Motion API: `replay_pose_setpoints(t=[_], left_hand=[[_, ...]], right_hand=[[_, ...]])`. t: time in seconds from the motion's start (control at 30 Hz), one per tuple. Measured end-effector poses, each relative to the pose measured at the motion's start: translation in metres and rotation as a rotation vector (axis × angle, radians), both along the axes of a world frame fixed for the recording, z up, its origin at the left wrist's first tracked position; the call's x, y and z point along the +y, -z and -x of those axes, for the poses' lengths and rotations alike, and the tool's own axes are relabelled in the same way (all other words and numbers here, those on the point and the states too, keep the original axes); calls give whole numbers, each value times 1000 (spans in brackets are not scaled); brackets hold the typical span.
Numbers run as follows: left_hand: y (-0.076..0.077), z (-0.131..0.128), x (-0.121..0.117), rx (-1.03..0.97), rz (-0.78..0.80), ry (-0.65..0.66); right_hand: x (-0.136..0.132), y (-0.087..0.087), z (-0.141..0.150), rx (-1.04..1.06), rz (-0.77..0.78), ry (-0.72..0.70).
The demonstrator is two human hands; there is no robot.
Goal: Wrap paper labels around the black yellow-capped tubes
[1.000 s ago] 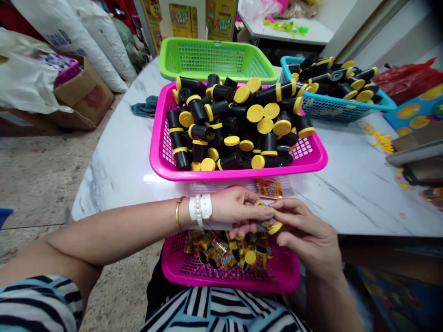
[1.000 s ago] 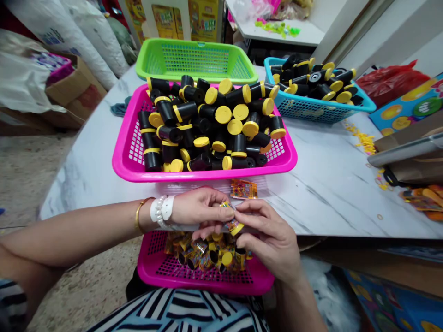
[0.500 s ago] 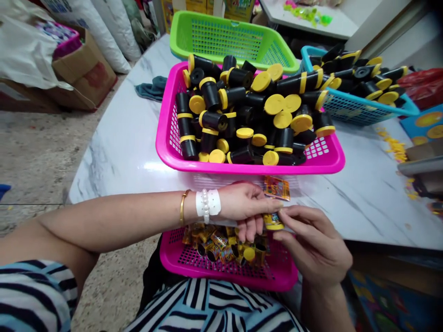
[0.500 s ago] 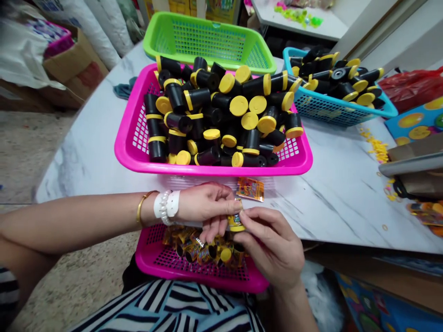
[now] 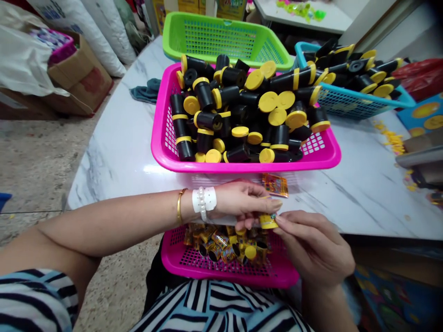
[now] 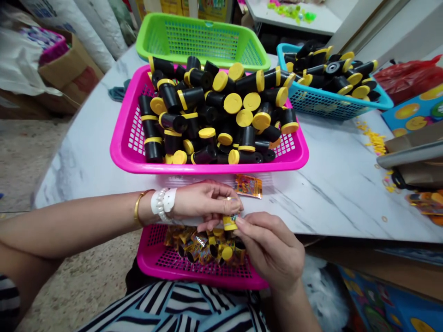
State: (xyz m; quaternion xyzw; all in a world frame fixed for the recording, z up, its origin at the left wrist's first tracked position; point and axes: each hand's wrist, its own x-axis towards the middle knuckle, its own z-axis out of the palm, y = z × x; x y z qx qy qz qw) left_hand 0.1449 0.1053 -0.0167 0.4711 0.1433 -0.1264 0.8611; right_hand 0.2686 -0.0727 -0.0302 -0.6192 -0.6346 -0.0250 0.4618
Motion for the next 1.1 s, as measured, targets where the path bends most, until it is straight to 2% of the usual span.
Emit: replay_pose_setpoints(t=[0.07,0.2,0.33,0.4,0.47,0.57,0.63,0.7,0.87,0.93,1.03,1.1], left_hand=[[1,1,1,2,-1,-40],[5,2,0,-2,43,-173],[6,2,-5,-40,15,-233],[4,4,-8,-133,-105,-281],[1,6,-8,-283,-313,-314],[-3,8,-4,-496,-666,-279],[-5,9,-1,-546,-796,-242],[-7,9,1,-511,-803,-242],[-10,8,3,-316,-648,-255],[-10,8,3,-357,-742,-227],[-10,9,2,-552,-970,-229],[-9,10,2,-609,-1031,-245]], right_hand=[[1,3,1,24,-40,53],[5,15,5,40,-77,269],[6,20,13,-15,-41,309],[6,18,18,178,12,311],[7,14,20,498,94,301],[13,8,21,927,191,223],[18,4,19,1070,212,163],[22,3,18,1133,198,116],[24,5,20,1174,141,70],[23,6,22,1204,144,78],[24,4,26,1270,198,86],[26,3,26,1300,243,87]])
